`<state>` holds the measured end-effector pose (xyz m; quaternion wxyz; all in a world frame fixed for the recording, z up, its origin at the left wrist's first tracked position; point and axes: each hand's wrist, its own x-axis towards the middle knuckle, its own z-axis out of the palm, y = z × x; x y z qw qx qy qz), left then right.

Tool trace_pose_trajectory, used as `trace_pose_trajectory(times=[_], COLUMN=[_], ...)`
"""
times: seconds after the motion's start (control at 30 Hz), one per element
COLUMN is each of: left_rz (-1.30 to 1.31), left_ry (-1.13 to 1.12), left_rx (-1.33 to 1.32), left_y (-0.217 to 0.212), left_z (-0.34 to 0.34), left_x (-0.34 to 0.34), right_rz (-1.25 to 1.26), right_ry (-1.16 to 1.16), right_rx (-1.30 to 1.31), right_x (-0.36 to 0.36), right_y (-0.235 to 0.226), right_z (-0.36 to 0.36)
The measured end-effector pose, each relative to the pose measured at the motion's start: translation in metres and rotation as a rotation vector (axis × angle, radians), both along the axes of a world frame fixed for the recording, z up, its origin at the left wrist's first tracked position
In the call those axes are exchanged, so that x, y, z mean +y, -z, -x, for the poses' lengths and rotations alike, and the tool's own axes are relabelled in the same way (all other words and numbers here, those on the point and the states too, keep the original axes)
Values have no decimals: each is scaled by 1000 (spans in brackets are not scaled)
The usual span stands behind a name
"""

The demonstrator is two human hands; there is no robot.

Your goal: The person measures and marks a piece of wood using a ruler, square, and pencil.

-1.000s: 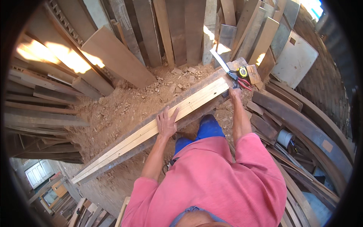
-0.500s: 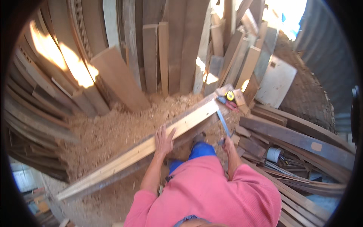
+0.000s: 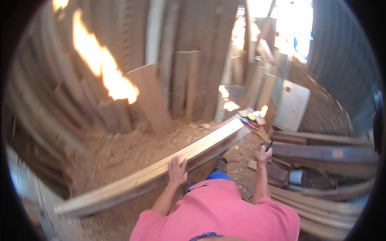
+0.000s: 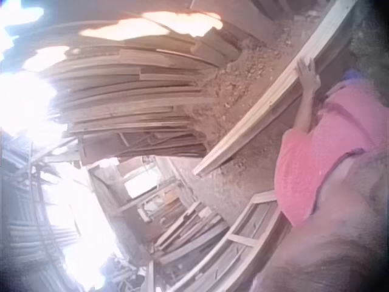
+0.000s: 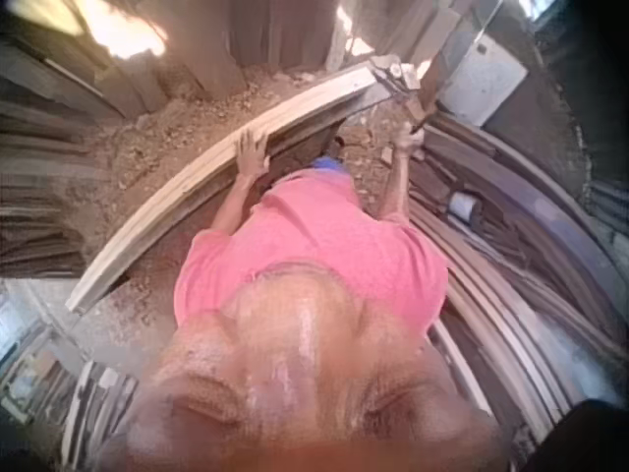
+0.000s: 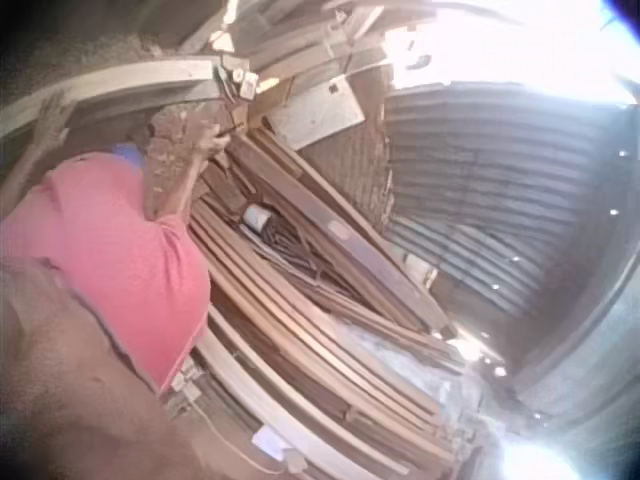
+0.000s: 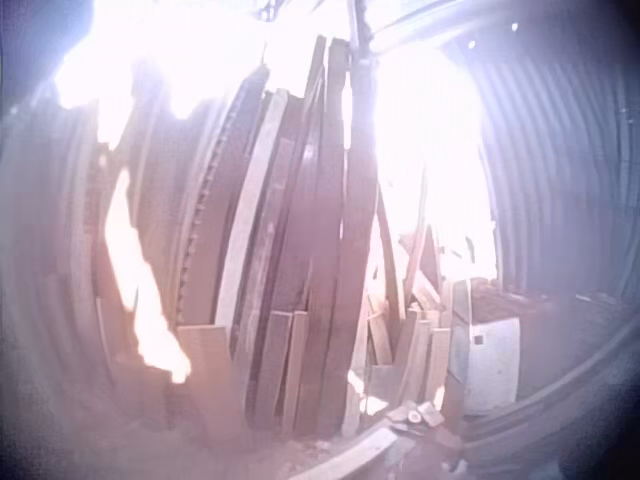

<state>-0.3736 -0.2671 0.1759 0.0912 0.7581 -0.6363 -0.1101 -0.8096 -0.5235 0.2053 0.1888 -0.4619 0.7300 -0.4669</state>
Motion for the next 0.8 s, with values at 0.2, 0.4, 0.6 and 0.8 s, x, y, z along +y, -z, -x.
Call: trace_pose_trajectory(times=[0.2,0.4,0.6,0.8], left_rz=[171,158,131,-23], left_ry=[-140,-373,-1055,-1676], left_rx=[15,98,310,930], left_y=[16,-8,17,100], left_z=[3,27,69,135], left_x=[28,43,120,259], right_rz=[129,26,74,149], right_ry=[-624,-1087,-1513,-1838], right_rx=[362,316,258,186], right_x=[-26,-28,12,104], right_y=[-102,-116,-136,-130], right_z=[-147,-263,-383,-453])
